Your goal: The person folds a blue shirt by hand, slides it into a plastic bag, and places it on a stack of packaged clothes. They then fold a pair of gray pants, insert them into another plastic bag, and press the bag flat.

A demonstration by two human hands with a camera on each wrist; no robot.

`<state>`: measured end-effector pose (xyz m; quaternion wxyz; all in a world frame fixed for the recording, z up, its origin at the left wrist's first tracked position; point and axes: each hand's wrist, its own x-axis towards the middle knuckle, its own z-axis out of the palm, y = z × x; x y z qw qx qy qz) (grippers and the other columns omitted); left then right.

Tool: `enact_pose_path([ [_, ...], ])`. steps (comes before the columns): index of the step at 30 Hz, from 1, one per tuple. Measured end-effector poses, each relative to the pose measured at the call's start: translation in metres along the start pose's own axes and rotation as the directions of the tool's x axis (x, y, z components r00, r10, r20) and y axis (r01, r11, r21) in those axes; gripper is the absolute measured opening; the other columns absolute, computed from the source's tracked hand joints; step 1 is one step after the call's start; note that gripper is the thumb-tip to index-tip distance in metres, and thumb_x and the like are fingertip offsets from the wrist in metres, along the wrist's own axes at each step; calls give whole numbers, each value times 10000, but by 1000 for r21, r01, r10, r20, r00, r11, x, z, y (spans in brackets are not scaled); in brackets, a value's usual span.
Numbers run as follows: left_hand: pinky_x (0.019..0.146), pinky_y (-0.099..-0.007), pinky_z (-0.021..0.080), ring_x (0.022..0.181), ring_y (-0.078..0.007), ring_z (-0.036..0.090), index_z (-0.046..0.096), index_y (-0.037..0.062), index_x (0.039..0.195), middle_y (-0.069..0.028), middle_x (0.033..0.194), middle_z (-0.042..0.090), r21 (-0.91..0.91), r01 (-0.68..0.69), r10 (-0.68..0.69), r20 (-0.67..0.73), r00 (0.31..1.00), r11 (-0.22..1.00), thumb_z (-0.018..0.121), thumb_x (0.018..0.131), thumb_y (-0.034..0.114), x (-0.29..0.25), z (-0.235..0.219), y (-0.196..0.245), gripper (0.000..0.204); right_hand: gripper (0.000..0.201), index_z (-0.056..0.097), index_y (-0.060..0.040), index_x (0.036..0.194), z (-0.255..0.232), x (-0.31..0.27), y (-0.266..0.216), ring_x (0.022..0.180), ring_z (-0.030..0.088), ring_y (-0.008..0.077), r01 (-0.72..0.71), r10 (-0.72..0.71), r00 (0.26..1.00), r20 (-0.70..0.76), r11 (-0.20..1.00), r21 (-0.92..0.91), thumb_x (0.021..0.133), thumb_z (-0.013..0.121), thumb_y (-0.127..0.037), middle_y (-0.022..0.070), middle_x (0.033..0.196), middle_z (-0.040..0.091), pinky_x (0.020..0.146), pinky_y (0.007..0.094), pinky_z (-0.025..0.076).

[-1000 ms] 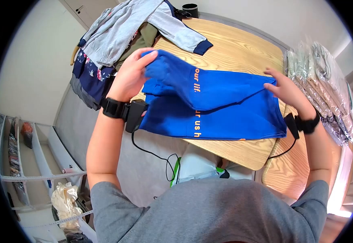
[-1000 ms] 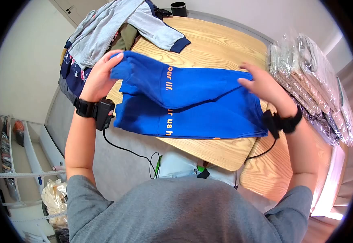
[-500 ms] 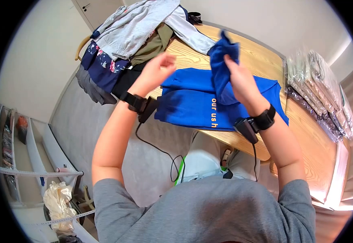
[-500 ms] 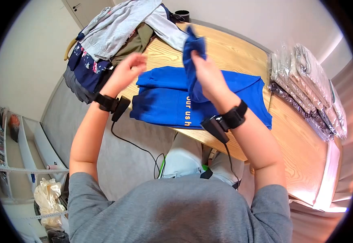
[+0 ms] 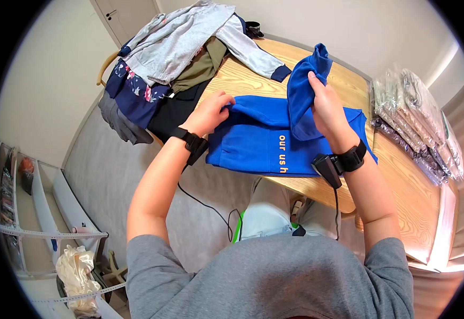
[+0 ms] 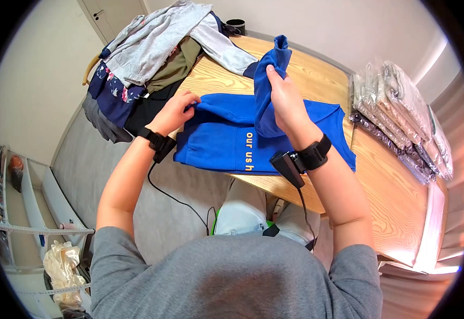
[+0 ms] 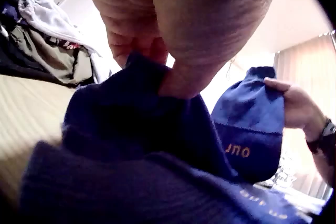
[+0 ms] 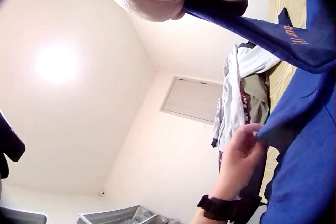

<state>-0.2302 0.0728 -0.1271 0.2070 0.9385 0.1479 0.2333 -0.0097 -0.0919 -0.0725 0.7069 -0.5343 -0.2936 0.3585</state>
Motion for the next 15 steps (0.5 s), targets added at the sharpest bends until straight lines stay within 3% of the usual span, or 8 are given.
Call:
enact_pose_path([
  [3, 771, -355, 459, 879, -309, 554, 581, 33, 931, -125, 892, 552, 85, -78, 70, 93, 993, 993, 546, 709, -58, -11, 7, -5, 242, 274, 558, -46, 943, 1, 1, 1, 653, 388, 55, 21, -21, 1000, 1, 1000, -2, 935, 482, -309, -53, 739, 480, 608, 227, 342],
  [4, 802, -359, 456, 912, -319, 552, 596, 36, 967, -134, 911, 559, 103, -62, 41, 201, 979, 993, 547, 704, -61, -16, 11, -8, 284, 276, 558, -47, 940, 2, 2, 1, 652, 386, 53, 39, -39, 999, 2, 999, -11, 936, 480, -311, -56, 740, 480, 604, 228, 340],
  [8, 846, -352, 446, 943, -326, 548, 624, 26, 1019, -157, 941, 566, 52, 1, -16, 276, 961, 999, 481, 678, -95, -23, 14, -12, 390, 286, 553, -30, 974, 9, 1, 0, 659, 403, 74, 48, -49, 999, -22, 998, -40, 929, 488, -305, -34, 745, 491, 610, 244, 359],
  [10, 841, -362, 448, 921, -334, 553, 642, 26, 1001, -161, 928, 571, 39, 28, -38, 266, 963, 999, 481, 681, -87, -23, 12, -6, 375, 280, 557, -27, 1057, 25, -9, -10, 700, 501, 97, 75, -122, 988, -97, 917, -392, 932, 495, -270, -6, 851, 565, 659, 258, 427],
  [11, 836, -372, 449, 899, -341, 559, 660, 25, 982, -165, 915, 577, 28, 57, -62, 254, 965, 998, 482, 684, -79, -23, 12, -4, 362, 367, 503, 11, 1142, 26, 1, 7, 709, 454, 120, 248, -265, 964, 14, 880, -404, 924, 504, -284, 13, 828, 530, 677, 295, 411],
  [13, 846, -369, 449, 913, -342, 562, 646, 25, 1006, -170, 939, 586, 44, 71, -81, 284, 956, 996, 470, 688, -76, -23, 11, -4, 377, 520, 411, 44, 1241, 45, -8, 18, 903, 519, 197, 298, -266, 954, 137, 798, -524, 892, 551, -315, 109, 972, 566, 824, 324, 415],
  [15, 855, -366, 448, 928, -342, 564, 633, 25, 1030, -175, 964, 595, 62, 85, -100, 313, 945, 994, 458, 691, -72, -23, 13, -6, 393, 676, 331, 40, 1314, 45, -7, 58, 1176, 448, 278, 616, -367, 788, 494, 475, -628, 836, 619, -341, 232, 1196, 502, 976, 337, 350],
])
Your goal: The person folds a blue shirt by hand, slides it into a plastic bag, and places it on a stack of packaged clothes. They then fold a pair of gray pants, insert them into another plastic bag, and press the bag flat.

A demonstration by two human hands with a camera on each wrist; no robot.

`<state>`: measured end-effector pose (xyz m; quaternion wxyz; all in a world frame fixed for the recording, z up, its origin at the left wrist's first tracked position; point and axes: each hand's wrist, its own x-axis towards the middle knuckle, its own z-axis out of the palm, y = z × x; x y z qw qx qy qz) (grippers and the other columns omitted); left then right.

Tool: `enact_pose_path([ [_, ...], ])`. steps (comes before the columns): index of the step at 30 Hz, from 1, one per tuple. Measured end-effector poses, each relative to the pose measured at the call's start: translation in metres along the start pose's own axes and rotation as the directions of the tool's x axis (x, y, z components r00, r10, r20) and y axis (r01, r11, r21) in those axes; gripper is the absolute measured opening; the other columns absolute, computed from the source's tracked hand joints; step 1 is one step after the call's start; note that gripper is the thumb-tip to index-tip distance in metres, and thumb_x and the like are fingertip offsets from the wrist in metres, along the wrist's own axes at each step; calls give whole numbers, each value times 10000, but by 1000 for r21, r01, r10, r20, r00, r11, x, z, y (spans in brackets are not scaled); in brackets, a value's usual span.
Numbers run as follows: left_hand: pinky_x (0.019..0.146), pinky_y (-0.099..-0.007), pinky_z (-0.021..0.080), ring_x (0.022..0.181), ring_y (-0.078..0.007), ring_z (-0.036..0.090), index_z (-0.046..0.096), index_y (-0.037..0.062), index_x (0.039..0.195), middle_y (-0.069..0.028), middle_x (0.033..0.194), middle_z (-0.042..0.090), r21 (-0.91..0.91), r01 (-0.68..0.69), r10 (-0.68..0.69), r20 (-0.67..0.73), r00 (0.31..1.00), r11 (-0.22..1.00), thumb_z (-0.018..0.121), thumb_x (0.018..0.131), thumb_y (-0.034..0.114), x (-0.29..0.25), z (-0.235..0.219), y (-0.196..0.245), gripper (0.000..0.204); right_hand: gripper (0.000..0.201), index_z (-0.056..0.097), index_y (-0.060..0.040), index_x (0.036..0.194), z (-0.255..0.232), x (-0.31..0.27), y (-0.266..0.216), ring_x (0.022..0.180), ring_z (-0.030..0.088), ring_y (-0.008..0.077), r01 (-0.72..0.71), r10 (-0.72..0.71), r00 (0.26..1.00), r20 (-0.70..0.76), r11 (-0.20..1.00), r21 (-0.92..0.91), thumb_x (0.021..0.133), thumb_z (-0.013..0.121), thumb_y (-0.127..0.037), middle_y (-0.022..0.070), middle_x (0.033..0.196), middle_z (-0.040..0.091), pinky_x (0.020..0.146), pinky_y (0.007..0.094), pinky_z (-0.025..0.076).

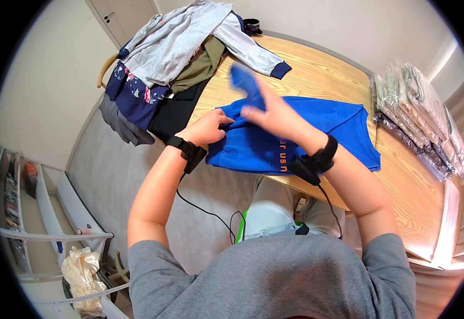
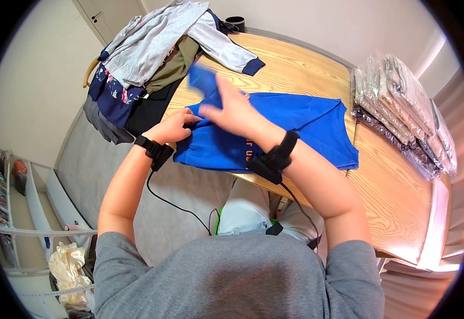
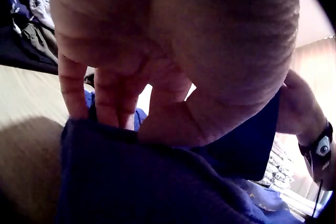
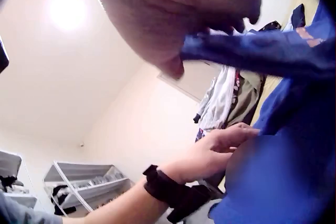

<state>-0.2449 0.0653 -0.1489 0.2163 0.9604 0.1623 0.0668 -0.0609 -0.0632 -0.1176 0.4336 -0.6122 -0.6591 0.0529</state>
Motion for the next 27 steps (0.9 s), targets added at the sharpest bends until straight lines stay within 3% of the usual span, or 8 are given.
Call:
enact_pose_path([
  [1, 862, -362, 445, 958, -334, 563, 613, 26, 1055, -177, 1011, 596, -129, -94, 82, -100, 992, 987, 470, 709, -58, 0, 5, -2, 383, 824, 306, -23, 1356, -11, -3, -9, 1257, 354, 379, -98, 85, 938, 337, 995, 21, 741, 672, -431, 266, 1339, 369, 1023, 469, 299],
  [4, 860, -358, 449, 1022, -315, 558, 564, 24, 1098, -171, 1118, 590, -263, -221, 179, -174, 968, 939, 517, 756, -13, -3, 0, 7, 347, 758, 360, -65, 1346, -15, -21, -2, 1264, 354, 367, -20, 189, 786, 589, 960, -281, 710, 683, -321, 219, 1338, 400, 1030, 472, 301],
  [7, 841, -356, 456, 995, -318, 571, 577, 23, 1061, -165, 1084, 606, -166, -114, 97, -110, 989, 979, 547, 768, 21, -5, -8, 15, 295, 678, 407, -66, 1320, -24, -33, 8, 1239, 398, 332, 13, 323, 805, 498, 829, -559, 712, 654, -237, 192, 1322, 433, 1015, 437, 334],
  [12, 817, -345, 462, 953, -307, 590, 596, 7, 1015, -160, 1020, 630, -198, -246, 199, -230, 953, 949, 550, 779, 54, 6, -8, 28, 245, 423, 539, -48, 1194, -54, -25, 45, 1066, 548, 313, -193, 272, 789, 551, 961, -198, 780, 577, -126, 165, 1147, 583, 923, 343, 427],
  [15, 820, -337, 461, 964, -281, 595, 590, -7, 1023, -154, 1029, 631, -409, -123, 71, -142, 987, 904, 558, 787, 73, 8, -4, 24, 252, 369, 560, -57, 1168, -58, -6, 60, 1063, 556, 303, -223, 327, 833, 447, 937, -270, 830, 598, -200, 164, 1130, 596, 915, 345, 431],
  [22, 817, -317, 458, 908, -232, 599, 581, -5, 1053, -145, 985, 635, -287, -248, 179, -248, 952, 925, 577, 802, 117, 23, 3, 15, 279, 273, 616, -52, 1021, -56, 19, 119, 972, 589, 312, -262, 428, 853, 300, 847, -462, 815, 615, -230, 184, 1007, 626, 832, 373, 465],
  [26, 770, -287, 460, 813, -156, 595, 603, 28, 1011, -54, 900, 647, -280, -71, 69, -18, 997, 957, 568, 829, 185, 10, -10, 17, 243, 215, 634, -42, 861, -62, 21, 140, 814, 611, 327, -317, 477, 823, 310, 837, -447, 792, 613, -244, 169, 852, 650, 720, 390, 478],
  [27, 771, -281, 455, 819, -150, 593, 610, 34, 1023, -41, 912, 649, -530, 98, -87, 46, 995, 842, 541, 846, 222, 7, -14, 15, 267, 212, 632, -41, 858, -63, 22, 141, 806, 612, 318, -351, 491, 815, 308, 841, -411, 798, 604, -242, 167, 846, 650, 719, 382, 478],
])
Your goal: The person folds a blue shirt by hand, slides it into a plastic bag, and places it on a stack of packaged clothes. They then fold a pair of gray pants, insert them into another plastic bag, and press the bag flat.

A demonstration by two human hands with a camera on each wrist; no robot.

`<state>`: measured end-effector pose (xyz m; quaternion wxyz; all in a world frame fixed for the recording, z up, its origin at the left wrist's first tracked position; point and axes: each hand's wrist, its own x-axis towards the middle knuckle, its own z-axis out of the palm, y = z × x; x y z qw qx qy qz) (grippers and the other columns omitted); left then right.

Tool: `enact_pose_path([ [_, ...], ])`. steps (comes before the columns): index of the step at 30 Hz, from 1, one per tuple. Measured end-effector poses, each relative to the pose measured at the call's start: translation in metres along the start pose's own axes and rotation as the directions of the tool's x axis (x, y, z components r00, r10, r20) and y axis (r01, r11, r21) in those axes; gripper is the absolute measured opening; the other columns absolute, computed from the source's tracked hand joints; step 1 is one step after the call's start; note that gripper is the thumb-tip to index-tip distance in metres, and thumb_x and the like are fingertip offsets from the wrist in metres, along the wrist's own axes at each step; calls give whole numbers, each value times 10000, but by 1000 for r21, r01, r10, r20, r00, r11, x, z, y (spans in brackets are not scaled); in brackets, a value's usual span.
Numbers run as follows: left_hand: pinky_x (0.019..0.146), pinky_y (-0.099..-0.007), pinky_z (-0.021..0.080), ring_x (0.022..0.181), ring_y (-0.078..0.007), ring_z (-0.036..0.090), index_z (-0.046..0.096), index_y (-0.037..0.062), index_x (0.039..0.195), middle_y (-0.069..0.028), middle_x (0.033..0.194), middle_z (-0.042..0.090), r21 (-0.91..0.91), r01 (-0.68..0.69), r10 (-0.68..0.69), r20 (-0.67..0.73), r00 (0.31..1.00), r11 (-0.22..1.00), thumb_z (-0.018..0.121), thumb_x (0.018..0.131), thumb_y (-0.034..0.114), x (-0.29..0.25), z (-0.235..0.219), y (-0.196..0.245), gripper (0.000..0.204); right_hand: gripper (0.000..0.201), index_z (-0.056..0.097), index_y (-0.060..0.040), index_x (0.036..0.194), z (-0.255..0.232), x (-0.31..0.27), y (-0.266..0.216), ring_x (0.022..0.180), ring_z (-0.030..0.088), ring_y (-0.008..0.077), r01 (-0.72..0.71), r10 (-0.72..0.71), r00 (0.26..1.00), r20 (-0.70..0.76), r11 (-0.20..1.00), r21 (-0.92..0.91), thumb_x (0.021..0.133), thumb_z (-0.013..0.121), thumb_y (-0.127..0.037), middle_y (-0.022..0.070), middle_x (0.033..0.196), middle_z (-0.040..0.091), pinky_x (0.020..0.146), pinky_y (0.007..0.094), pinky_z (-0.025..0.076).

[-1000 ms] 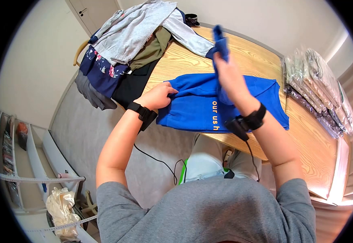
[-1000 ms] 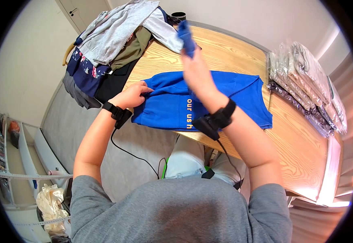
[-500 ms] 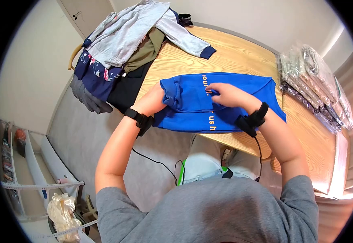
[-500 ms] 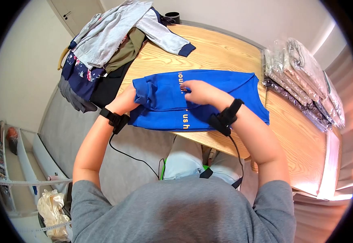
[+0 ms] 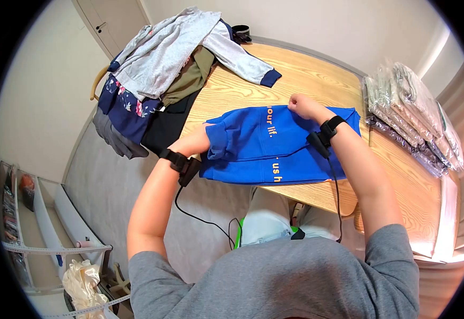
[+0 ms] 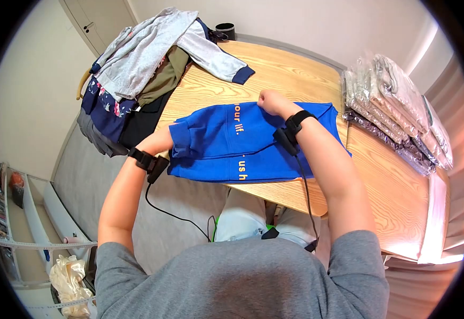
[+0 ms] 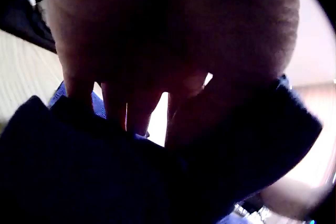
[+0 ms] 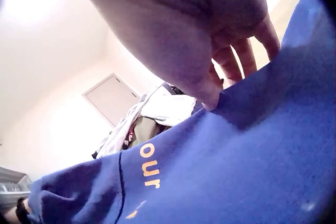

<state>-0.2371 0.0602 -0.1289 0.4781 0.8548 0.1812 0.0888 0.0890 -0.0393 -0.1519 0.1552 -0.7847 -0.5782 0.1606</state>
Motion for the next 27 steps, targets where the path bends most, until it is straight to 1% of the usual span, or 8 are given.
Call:
enact_pose_path([
  [1, 772, -274, 449, 825, -144, 591, 617, 39, 1035, -28, 923, 651, -272, 166, -167, 19, 986, 948, 514, 863, 259, -3, -4, 1, 297, 209, 630, -41, 855, -1, 0, 1, 799, 612, 309, -16, 16, 1000, 6, 999, 49, 804, 594, -240, 166, 840, 649, 718, 374, 478],
  [2, 809, -268, 433, 870, -137, 586, 615, 17, 1069, -35, 983, 647, -609, 153, -241, -65, 968, 778, 455, 889, 310, -16, -3, 2, 380, 209, 630, -41, 855, -1, 0, 3, 799, 612, 309, -20, 19, 1000, 6, 998, 52, 804, 594, -240, 166, 840, 649, 718, 374, 478],
  [3, 925, -298, 407, 1009, -179, 565, 565, -25, 1137, -83, 1119, 605, -746, 137, -222, -14, 975, 651, 425, 930, 291, -16, -11, -4, 403, 216, 616, -41, 877, -4, -1, 2, 781, 596, 261, -23, 22, 999, 28, 998, 52, 822, 590, -248, 131, 822, 641, 710, 357, 470],
  [5, 898, -286, 421, 980, -155, 569, 545, -24, 1156, -63, 1083, 610, -827, 224, -229, 119, 966, 515, 470, 926, 306, -17, -18, -15, 409, 223, 603, -42, 899, -10, -5, 2, 763, 581, 214, -32, 29, 998, 48, 998, 53, 840, 585, -256, 96, 804, 633, 702, 340, 462],
  [7, 862, -267, 431, 938, -115, 560, 528, -42, 1173, -55, 1046, 616, -485, 214, -272, -52, 961, 848, 575, 885, 304, -19, -8, -5, 453, 220, 616, -44, 942, -17, -11, 5, 795, 587, 186, 18, -26, 997, 71, 994, 108, 853, 579, -241, 78, 842, 645, 721, 325, 460],
  [9, 848, -248, 440, 928, -105, 553, 514, -49, 1169, -65, 1056, 607, -259, 242, -269, -77, 960, 935, 665, 813, 129, -18, -4, 3, 425, 212, 622, -41, 955, -39, -20, 17, 805, 585, 173, 35, -41, 998, 48, 990, 134, 856, 578, -224, 69, 860, 647, 730, 317, 461],
  [17, 912, -275, 418, 1009, -126, 557, 494, -18, 1194, -60, 1123, 593, -569, 66, -182, -149, 972, 820, 584, 843, 46, -6, -5, 16, 369, 138, 653, -25, 933, -128, -71, 112, 648, 546, 91, -293, 309, 951, -24, 922, 251, 825, 598, -92, 27, 809, 631, 573, 236, 458],
  [27, 905, -280, 421, 1002, -128, 566, 508, -27, 1185, -74, 1115, 604, -589, 191, -292, -80, 953, 785, 549, 895, 113, -11, 1, 5, 325, 172, 622, -35, 803, -94, -65, 157, 567, 513, 114, -293, 279, 953, 114, 947, 134, 820, 624, -206, 24, 650, 576, 491, 267, 398],
])
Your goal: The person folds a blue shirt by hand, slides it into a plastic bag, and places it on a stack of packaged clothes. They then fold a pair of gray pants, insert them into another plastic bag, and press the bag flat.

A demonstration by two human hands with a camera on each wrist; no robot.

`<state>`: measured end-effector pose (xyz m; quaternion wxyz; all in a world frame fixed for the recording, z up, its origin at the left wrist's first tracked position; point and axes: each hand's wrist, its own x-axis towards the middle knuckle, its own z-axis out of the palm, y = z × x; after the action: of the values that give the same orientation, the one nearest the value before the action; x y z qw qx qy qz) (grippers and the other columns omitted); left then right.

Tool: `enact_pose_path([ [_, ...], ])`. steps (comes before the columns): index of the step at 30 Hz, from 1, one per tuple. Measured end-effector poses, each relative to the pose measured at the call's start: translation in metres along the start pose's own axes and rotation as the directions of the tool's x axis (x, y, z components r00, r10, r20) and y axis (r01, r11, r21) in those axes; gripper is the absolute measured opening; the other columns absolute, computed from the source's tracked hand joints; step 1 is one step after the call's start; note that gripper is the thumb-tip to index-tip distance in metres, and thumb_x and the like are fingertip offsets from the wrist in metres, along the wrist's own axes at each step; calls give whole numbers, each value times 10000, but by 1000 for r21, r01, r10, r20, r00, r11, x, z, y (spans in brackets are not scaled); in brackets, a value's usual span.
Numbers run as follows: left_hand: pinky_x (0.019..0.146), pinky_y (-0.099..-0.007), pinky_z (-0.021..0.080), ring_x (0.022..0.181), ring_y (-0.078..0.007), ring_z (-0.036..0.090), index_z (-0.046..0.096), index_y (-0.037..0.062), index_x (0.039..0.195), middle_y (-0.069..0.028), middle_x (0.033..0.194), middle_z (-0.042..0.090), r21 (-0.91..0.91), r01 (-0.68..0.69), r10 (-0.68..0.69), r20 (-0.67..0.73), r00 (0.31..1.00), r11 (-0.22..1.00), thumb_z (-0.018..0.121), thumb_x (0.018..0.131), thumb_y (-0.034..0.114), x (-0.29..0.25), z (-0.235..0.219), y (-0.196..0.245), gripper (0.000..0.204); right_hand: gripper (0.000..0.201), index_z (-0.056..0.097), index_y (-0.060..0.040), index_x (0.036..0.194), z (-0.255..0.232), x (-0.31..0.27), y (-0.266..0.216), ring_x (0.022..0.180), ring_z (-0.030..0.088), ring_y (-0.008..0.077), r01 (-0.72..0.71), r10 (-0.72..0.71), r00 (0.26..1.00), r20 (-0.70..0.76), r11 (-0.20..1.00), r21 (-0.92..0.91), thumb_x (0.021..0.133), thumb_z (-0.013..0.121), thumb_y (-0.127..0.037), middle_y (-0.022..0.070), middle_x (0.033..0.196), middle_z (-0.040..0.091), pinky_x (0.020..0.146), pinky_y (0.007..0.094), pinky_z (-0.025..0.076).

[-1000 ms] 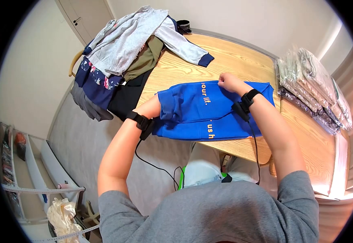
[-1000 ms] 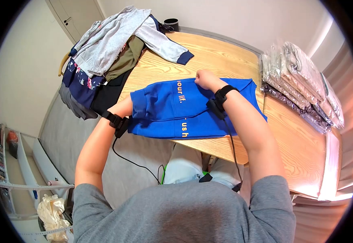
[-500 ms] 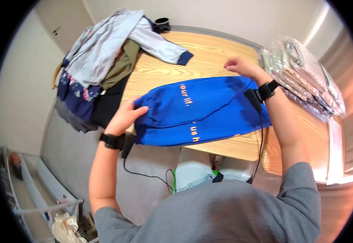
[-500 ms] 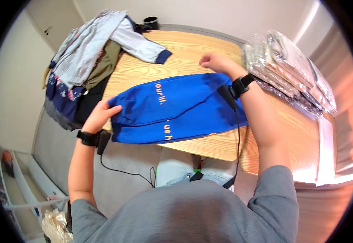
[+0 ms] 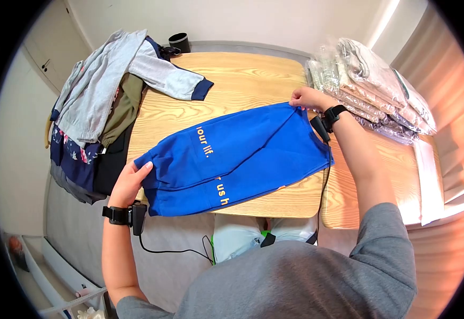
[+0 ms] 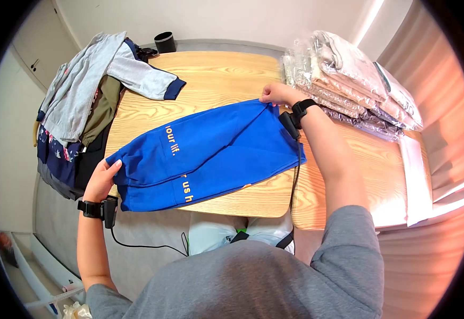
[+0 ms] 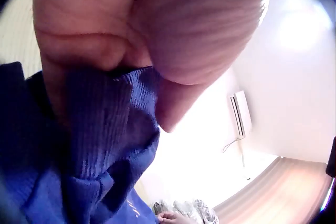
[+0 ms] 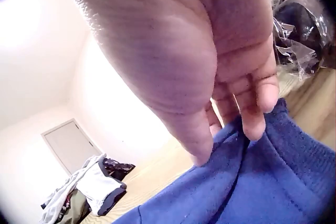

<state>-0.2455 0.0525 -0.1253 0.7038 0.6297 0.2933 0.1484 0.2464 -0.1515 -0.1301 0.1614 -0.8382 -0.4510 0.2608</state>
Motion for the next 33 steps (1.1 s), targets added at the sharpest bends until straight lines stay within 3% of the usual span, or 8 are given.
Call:
enact_pose_path([
  [6, 875, -293, 460, 983, -148, 584, 510, -29, 1179, -89, 1132, 596, -254, -112, 98, -67, 993, 961, 512, 928, 175, 13, -16, 0, 323, 240, 590, -34, 768, -1, -1, -2, 605, 534, 110, -52, 52, 999, -9, 999, -14, 853, 612, -258, 25, 663, 581, 546, 266, 425],
  [10, 862, -304, 472, 961, -167, 597, 538, -30, 1145, -93, 1091, 615, -1, 39, -38, -174, 984, 999, 516, 917, 133, 31, -35, -35, 281, 245, 597, -26, 767, 0, 6, -2, 601, 543, 118, -81, 81, 997, -7, 994, -75, 841, 624, -258, 35, 645, 585, 540, 272, 435],
  [14, 824, -303, 487, 912, -160, 603, 573, -16, 1041, -75, 1005, 629, -145, 65, -86, -138, 987, 987, 542, 897, 100, 27, -32, -33, 188, 246, 593, -13, 757, 2, 15, 2, 593, 544, 131, -69, 69, 998, -7, 990, -125, 816, 637, -248, 51, 639, 585, 544, 279, 442],
  [22, 536, -236, 433, 567, -116, 540, 619, -10, 769, -31, 635, 572, 425, 352, -92, -523, 847, 834, 666, 754, 521, 6, -30, -26, 534, 277, 600, 12, 942, 11, -9, -30, 883, 602, 351, -63, -47, 982, -185, 838, -542, 779, 629, -210, 223, 939, 628, 762, 397, 476],
  [24, 525, -253, 432, 554, -133, 542, 630, -10, 712, -43, 622, 582, 485, 354, -100, -474, 875, 800, 670, 737, 538, 3, -17, -19, 551, 303, 574, 7, 1017, 26, -39, -70, 937, 581, 365, 73, -267, 900, -346, 872, -483, 810, 595, -213, 226, 1003, 610, 810, 406, 467],
  [26, 528, -261, 427, 601, -134, 565, 647, -32, 798, -70, 702, 629, 562, 351, -68, -461, 885, 749, 688, 752, 469, 3, -7, -17, 505, 295, 562, -4, 1068, 47, -69, -127, 972, 569, 365, 202, -316, 925, -211, 879, -431, 842, 551, -194, 222, 1023, 603, 856, 412, 453],
  [30, 611, -279, 468, 711, -144, 595, 624, -40, 937, -69, 850, 647, 283, 181, -78, -339, 938, 942, 685, 792, 324, 7, 0, -41, 397, 382, 495, -78, 1219, 135, -93, -177, 1193, 439, 347, 586, -655, 744, -133, 734, -343, 866, 534, -220, 191, 1278, 471, 980, 445, 375],
  [33, 620, -263, 466, 705, -123, 581, 618, -25, 976, -42, 860, 639, 231, 188, -109, -316, 942, 955, 675, 807, 294, -7, -3, -49, 366, 475, 388, -152, 1327, 168, -129, -192, 1301, 294, 348, 544, -581, 814, -11, 768, -337, 891, 504, -301, 168, 1412, 300, 1005, 587, 267],
])
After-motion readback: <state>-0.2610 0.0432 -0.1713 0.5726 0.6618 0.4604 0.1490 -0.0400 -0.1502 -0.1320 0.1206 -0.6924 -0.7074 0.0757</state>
